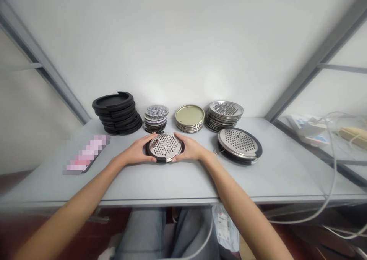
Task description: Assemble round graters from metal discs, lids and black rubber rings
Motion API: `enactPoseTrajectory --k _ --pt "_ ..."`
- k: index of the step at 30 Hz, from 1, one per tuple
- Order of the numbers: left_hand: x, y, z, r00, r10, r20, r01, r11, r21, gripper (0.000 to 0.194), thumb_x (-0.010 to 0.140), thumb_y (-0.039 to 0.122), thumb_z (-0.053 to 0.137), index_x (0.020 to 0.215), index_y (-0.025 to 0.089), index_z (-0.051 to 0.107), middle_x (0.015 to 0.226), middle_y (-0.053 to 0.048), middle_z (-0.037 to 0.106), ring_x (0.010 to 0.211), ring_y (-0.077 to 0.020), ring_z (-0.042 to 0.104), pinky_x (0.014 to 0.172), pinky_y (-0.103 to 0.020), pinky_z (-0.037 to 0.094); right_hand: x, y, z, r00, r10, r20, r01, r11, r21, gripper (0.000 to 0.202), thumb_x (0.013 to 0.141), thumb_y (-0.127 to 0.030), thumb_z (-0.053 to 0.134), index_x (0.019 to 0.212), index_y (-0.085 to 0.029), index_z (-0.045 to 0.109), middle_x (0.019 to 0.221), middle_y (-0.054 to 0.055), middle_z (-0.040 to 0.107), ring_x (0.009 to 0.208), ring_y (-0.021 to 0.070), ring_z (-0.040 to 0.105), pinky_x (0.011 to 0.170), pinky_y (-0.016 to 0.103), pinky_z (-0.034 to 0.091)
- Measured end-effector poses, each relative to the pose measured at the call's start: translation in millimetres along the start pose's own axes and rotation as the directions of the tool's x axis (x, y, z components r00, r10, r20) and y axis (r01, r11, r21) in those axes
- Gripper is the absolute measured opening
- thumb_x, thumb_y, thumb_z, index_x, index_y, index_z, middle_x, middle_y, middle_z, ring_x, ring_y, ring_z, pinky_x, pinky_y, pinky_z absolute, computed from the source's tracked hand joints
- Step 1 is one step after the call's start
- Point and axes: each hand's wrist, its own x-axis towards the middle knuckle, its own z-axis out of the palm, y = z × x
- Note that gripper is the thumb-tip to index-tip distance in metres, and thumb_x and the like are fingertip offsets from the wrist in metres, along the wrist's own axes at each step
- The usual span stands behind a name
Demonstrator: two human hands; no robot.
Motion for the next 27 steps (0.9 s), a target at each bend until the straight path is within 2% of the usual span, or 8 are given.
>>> enactPoseTrajectory --k 7,13,18,22,24,27 --pt "0 -2 -1.5 1.000 0.001 0.031 -0.001 1.000 -0.002 0.093 0.061 0.065 0.073 0.138 0.022 0.046 0.153 -0.013 0.028 0.137 -0.0344 0.033 0.113 -0.048 0.028 2 -1 0 1.000 0.009 0.000 -0.009 1.000 -0.018 0.118 0.049 -0.056 0.082 0.146 -0.013 0.032 0.146 0.019 0.038 0.132 0.0357 0.040 0.111 0.049 0.030" --pt "0 -4 -2.9 0.997 0.023 0.077 -0.025 0.999 0.031 0.085 0.072 0.063 0.065 0.143 0.024 0.039 0.156 -0.013 0.019 0.140 -0.0343 0.026 0.112 -0.049 0.027 3 -6 -1 0.995 -0.095 -0.012 0.095 0.995 0.015 0.108 0.049 -0.052 0.084 0.142 -0.017 0.041 0.145 0.017 0.041 0.134 0.0350 0.038 0.112 0.050 0.028" --pt "-1 -10 -0.8 0.998 0.012 0.060 -0.015 0.999 0.048 0.079 0.077 0.062 0.061 0.143 0.027 0.038 0.155 -0.012 0.022 0.140 -0.0333 0.028 0.112 -0.049 0.028 2 -7 -5 0.998 -0.062 -0.019 0.063 0.998 0.013 0.096 0.051 -0.049 0.085 0.135 -0.019 0.050 0.143 0.017 0.043 0.134 0.0349 0.038 0.112 0.051 0.028" --pt "-2 -12 1.1 0.998 0.021 0.051 -0.025 0.997 0.067 0.075 0.082 0.061 0.055 0.144 0.026 0.035 0.156 -0.012 0.020 0.141 -0.0316 0.026 0.112 -0.048 0.028 1 -7 -8 0.994 -0.093 -0.054 0.094 0.996 0.009 0.084 0.056 -0.046 0.084 0.131 -0.021 0.054 0.138 0.015 0.050 0.132 0.0338 0.041 0.110 0.051 0.032" --pt "-3 -11 1.9 0.999 0.023 0.036 -0.026 0.996 0.088 0.076 0.081 0.062 0.055 0.144 0.024 0.036 0.155 -0.013 0.021 0.141 -0.0320 0.024 0.113 -0.048 0.027 0 -8 -8 0.991 -0.102 -0.081 0.101 0.995 -0.012 0.082 0.058 -0.047 0.083 0.130 -0.020 0.055 0.138 0.015 0.050 0.132 0.0340 0.042 0.109 0.051 0.033" --pt "-4 -6 3.4 0.999 0.041 0.023 -0.043 0.991 0.126 0.092 0.071 0.065 0.066 0.145 0.021 0.034 0.155 -0.016 0.020 0.141 -0.0354 0.023 0.112 -0.050 0.027 1 -9 -7 0.987 -0.110 -0.115 0.105 0.994 -0.042 0.081 0.056 -0.050 0.082 0.127 -0.019 0.057 0.135 0.015 0.053 0.130 0.0348 0.044 0.108 0.051 0.035"
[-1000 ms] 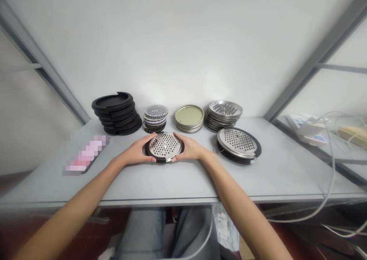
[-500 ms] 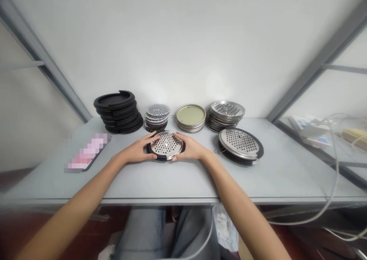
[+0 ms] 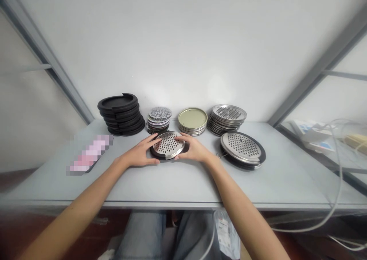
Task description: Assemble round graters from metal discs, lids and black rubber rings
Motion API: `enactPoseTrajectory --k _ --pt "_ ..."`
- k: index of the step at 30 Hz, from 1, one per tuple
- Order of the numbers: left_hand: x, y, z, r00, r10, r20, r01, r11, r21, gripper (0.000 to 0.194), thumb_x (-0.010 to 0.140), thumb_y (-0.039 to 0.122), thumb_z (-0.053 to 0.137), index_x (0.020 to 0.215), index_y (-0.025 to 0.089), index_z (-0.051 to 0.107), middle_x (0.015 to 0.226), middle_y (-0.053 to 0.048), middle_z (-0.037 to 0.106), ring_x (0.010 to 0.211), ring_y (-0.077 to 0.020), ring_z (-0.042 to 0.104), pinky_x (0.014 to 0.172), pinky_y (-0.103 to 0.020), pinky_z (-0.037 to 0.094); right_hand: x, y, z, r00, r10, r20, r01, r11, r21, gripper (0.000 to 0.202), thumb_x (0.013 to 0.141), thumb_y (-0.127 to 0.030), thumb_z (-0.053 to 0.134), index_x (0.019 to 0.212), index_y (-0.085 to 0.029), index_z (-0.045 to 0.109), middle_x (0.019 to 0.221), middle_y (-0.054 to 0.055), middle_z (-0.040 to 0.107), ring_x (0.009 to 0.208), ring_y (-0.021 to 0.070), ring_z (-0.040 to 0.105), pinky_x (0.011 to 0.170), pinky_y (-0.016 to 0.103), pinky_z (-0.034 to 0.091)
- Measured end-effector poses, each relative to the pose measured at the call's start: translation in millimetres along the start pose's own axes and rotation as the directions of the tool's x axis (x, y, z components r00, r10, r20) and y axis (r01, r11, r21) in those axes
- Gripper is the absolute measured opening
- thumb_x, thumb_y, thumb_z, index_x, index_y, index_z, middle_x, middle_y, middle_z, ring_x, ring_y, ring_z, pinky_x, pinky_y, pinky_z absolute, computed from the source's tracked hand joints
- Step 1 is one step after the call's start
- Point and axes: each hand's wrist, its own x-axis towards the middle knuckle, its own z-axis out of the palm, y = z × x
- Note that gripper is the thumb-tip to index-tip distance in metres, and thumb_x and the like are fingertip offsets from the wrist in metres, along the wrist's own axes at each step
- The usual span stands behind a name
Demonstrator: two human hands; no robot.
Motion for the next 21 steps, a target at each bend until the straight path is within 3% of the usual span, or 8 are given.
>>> enactPoseTrajectory --k 3,9,14,16,21 --pt "1 5 1.5 0.998 0.046 -0.049 -0.045 0.999 0.029 0.094 0.067 0.062 0.071 0.144 0.020 0.036 0.153 -0.016 0.025 0.139 -0.0357 0.027 0.112 -0.050 0.030 1 -3 1 0.999 0.000 -0.045 -0.001 1.000 -0.011 0.078 0.055 -0.050 0.083 0.123 -0.019 0.061 0.130 0.015 0.057 0.127 0.0350 0.048 0.106 0.050 0.038" --pt "2 10 1.1 0.984 0.135 -0.112 -0.137 0.991 -0.003 0.056 0.088 0.046 0.057 0.138 0.026 0.043 0.147 -0.008 0.040 0.138 -0.0276 0.032 0.112 -0.046 0.031 1 -3 -2 0.995 0.067 -0.078 -0.061 0.995 0.082 0.069 0.064 -0.046 0.079 0.125 -0.020 0.059 0.128 0.012 0.059 0.119 0.0313 0.055 0.101 0.047 0.044" --pt "3 12 -3.5 0.981 0.096 -0.170 -0.120 0.984 -0.133 0.044 0.094 0.040 0.046 0.135 0.024 0.045 0.143 -0.007 0.045 0.138 -0.0258 0.033 0.112 -0.044 0.030 1 0 -5 0.995 0.071 -0.070 -0.062 0.990 0.125 0.078 0.067 -0.043 0.077 0.136 -0.024 0.047 0.135 0.010 0.054 0.117 0.0270 0.056 0.098 0.042 0.047" --pt "4 12 -4.9 0.974 0.092 -0.209 -0.132 0.974 -0.182 0.041 0.095 0.039 0.044 0.133 0.023 0.047 0.139 -0.008 0.049 0.133 -0.0246 0.041 0.111 -0.042 0.032 2 0 -4 0.990 0.040 -0.134 -0.028 0.996 0.088 0.076 0.069 -0.042 0.076 0.137 -0.025 0.046 0.136 0.009 0.053 0.120 0.0269 0.053 0.101 0.043 0.045" --pt "5 13 -5.0 0.967 0.089 -0.239 -0.149 0.957 -0.248 0.038 0.095 0.037 0.044 0.128 0.020 0.049 0.131 -0.009 0.056 0.121 -0.0235 0.052 0.104 -0.039 0.040 3 -4 -3 0.945 -0.063 -0.322 0.052 0.998 -0.043 0.044 0.080 -0.038 0.067 0.121 -0.024 0.061 0.125 0.009 0.061 0.117 0.0254 0.055 0.103 0.043 0.041"
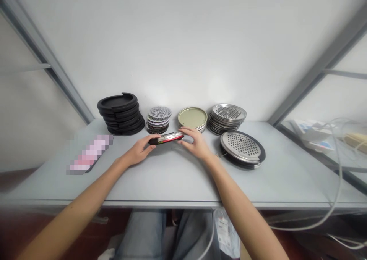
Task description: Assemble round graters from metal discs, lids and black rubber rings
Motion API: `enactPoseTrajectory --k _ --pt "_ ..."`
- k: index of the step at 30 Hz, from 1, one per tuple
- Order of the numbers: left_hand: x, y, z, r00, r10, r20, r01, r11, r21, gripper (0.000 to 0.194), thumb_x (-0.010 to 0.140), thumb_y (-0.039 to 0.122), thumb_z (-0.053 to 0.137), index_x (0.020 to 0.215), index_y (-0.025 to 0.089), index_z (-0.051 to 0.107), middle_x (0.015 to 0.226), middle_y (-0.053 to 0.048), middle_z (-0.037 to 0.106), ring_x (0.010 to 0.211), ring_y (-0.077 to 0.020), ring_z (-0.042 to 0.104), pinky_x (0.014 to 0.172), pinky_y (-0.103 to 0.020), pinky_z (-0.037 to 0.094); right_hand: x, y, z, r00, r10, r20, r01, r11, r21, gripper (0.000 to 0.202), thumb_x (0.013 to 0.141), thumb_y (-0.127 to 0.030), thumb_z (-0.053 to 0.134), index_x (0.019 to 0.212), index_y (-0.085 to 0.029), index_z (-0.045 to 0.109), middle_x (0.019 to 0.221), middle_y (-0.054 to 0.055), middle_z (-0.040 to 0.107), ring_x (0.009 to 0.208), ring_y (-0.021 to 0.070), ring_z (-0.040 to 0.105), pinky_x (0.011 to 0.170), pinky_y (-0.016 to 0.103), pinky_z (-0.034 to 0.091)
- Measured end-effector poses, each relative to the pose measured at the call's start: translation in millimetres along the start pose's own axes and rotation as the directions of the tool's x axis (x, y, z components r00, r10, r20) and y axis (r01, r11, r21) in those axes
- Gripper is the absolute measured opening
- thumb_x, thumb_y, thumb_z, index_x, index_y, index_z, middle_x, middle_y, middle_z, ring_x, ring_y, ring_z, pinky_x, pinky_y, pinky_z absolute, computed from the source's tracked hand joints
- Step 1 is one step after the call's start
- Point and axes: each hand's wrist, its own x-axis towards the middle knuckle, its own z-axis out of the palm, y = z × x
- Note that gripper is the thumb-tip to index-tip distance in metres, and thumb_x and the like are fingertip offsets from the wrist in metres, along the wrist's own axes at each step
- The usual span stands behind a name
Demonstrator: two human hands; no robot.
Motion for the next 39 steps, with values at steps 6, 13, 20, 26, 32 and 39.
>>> enactPoseTrajectory --k 6,13,20,26,32,39 --pt "-1 4 1.8 0.998 0.037 -0.059 -0.034 0.998 0.050 0.040 0.092 0.037 0.051 0.128 0.019 0.050 0.131 -0.010 0.055 0.121 -0.0245 0.051 0.106 -0.040 0.039 -1 -7 -1 0.996 -0.055 -0.066 0.053 0.998 -0.032 0.040 0.081 -0.037 0.065 0.120 -0.025 0.063 0.116 0.008 0.066 0.108 0.0247 0.059 0.097 0.042 0.046" --pt "-1 8 5.7 0.986 0.141 -0.085 -0.125 0.978 0.166 0.043 0.091 0.028 0.054 0.133 0.025 0.047 0.131 -0.007 0.056 0.122 -0.0228 0.051 0.106 -0.042 0.040 -1 -18 7 0.989 -0.113 -0.101 0.105 0.991 -0.081 0.038 0.080 -0.039 0.067 0.115 -0.026 0.065 0.110 0.008 0.066 0.104 0.0253 0.060 0.093 0.043 0.047" --pt "0 0 7.0 0.976 0.113 -0.185 -0.111 0.994 0.018 0.031 0.092 0.023 0.050 0.123 0.021 0.055 0.119 -0.007 0.062 0.111 -0.0199 0.058 0.098 -0.036 0.045 -1 -20 2 0.992 -0.083 -0.097 0.083 0.997 0.002 0.035 0.086 -0.033 0.059 0.119 -0.023 0.061 0.114 0.008 0.066 0.108 0.0240 0.058 0.096 0.042 0.045" --pt "1 3 3.4 0.979 0.030 -0.203 -0.036 0.999 -0.026 0.032 0.091 0.029 0.051 0.121 0.019 0.056 0.116 -0.007 0.064 0.104 -0.0210 0.060 0.092 -0.035 0.048 -1 -16 -1 0.982 -0.073 -0.173 0.077 0.997 0.018 0.031 0.086 -0.026 0.056 0.117 -0.025 0.063 0.116 0.006 0.067 0.109 0.0236 0.059 0.098 0.043 0.046" --pt "2 2 2.9 0.983 0.025 -0.181 -0.034 0.998 -0.044 0.033 0.092 0.031 0.049 0.123 0.019 0.055 0.119 -0.008 0.063 0.108 -0.0216 0.059 0.095 -0.036 0.047 0 -18 1 0.985 -0.102 -0.136 0.105 0.994 0.015 0.033 0.083 -0.028 0.062 0.116 -0.026 0.064 0.111 0.006 0.068 0.105 0.0228 0.061 0.095 0.041 0.048" --pt "2 6 4.3 0.953 0.155 -0.259 -0.135 0.986 0.095 0.037 0.087 0.032 0.060 0.123 0.023 0.057 0.130 -0.009 0.055 0.120 -0.0238 0.053 0.105 -0.042 0.041 0 -17 3 0.982 -0.113 -0.152 0.115 0.993 0.004 0.027 0.085 -0.029 0.062 0.111 -0.028 0.068 0.105 0.006 0.071 0.096 0.0229 0.065 0.087 0.042 0.052"
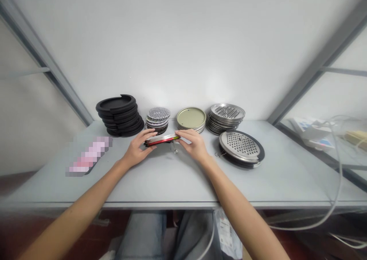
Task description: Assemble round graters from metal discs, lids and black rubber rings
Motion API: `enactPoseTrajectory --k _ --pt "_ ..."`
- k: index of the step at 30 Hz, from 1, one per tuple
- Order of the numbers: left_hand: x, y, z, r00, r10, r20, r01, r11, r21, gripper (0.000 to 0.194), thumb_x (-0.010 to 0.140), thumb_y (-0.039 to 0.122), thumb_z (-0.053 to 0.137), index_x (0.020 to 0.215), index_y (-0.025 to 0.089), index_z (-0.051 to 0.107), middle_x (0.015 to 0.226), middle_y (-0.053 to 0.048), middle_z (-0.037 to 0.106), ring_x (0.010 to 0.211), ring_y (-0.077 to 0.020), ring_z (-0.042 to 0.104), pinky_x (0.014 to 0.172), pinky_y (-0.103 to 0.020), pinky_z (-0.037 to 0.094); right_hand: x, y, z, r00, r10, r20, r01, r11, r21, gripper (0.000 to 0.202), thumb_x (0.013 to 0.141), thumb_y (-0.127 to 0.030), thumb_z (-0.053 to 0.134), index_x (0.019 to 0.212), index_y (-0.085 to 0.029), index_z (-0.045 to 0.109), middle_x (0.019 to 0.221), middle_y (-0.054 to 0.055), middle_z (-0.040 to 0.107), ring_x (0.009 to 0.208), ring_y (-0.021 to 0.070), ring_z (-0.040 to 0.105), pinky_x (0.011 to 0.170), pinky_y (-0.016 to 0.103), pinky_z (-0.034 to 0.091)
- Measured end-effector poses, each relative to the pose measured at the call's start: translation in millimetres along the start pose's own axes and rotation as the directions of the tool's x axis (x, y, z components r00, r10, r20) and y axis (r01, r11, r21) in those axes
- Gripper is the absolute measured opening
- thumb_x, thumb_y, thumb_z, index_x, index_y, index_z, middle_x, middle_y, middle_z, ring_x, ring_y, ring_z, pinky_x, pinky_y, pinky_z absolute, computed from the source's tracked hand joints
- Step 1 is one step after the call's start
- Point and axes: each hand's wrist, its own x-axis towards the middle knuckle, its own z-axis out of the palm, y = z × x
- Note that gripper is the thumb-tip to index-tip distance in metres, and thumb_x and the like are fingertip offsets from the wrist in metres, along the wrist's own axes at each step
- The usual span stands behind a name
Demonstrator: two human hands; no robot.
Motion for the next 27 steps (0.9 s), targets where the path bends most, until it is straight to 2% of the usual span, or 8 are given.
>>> enactPoseTrajectory --k 5,11,15,20,23,27 --pt "-3 2 4.4 0.998 0.063 0.008 -0.063 0.998 -0.024 0.037 0.090 0.024 0.056 0.127 0.027 0.056 0.128 -0.007 0.056 0.118 -0.0212 0.055 0.103 -0.041 0.045 -1 4 2 1.000 -0.027 -0.003 0.028 0.999 0.040 0.026 0.085 -0.027 0.062 0.109 -0.028 0.069 0.107 0.006 0.071 0.096 0.0237 0.066 0.086 0.045 0.053" --pt "-6 -3 7.8 0.999 0.040 0.001 -0.040 0.999 -0.025 0.034 0.092 0.025 0.054 0.125 0.026 0.057 0.133 -0.009 0.053 0.121 -0.0234 0.053 0.104 -0.045 0.044 -1 3 1 1.000 0.003 0.009 -0.003 1.000 0.013 0.026 0.083 -0.029 0.063 0.108 -0.028 0.070 0.105 0.006 0.072 0.096 0.0245 0.067 0.088 0.046 0.053" --pt "-7 -6 5.6 0.998 0.046 0.048 -0.045 0.999 -0.024 0.034 0.092 0.024 0.053 0.126 0.026 0.056 0.133 -0.009 0.052 0.121 -0.0232 0.053 0.104 -0.045 0.044 -1 1 2 0.998 -0.021 0.053 0.021 1.000 -0.012 0.029 0.080 -0.027 0.065 0.109 -0.026 0.069 0.109 0.006 0.071 0.102 0.0239 0.065 0.092 0.044 0.052" --pt "-6 -4 1.5 0.990 0.059 0.127 -0.056 0.998 -0.029 0.037 0.092 0.020 0.052 0.128 0.027 0.054 0.134 -0.008 0.051 0.123 -0.0229 0.050 0.106 -0.044 0.041 -2 6 4 0.990 -0.038 0.135 0.033 0.999 0.040 0.026 0.083 -0.026 0.061 0.107 -0.024 0.070 0.104 0.007 0.072 0.103 0.0231 0.065 0.092 0.042 0.053" --pt "-5 -3 0.8 0.988 0.062 0.142 -0.057 0.998 -0.034 0.036 0.091 0.022 0.053 0.127 0.026 0.055 0.133 -0.008 0.052 0.122 -0.0225 0.051 0.105 -0.043 0.042 -3 10 5 0.987 -0.024 0.158 0.018 0.999 0.036 0.028 0.084 -0.026 0.060 0.111 -0.025 0.069 0.109 0.006 0.071 0.104 0.0238 0.065 0.097 0.045 0.050" --pt "-5 -3 1.8 0.988 0.065 0.138 -0.061 0.998 -0.028 0.035 0.091 0.024 0.054 0.126 0.026 0.056 0.129 -0.008 0.054 0.120 -0.0220 0.053 0.103 -0.042 0.044 -5 15 5 0.986 -0.074 0.147 0.069 0.997 0.034 0.031 0.084 -0.023 0.061 0.114 -0.025 0.067 0.110 0.006 0.071 0.102 0.0235 0.066 0.102 0.047 0.045"
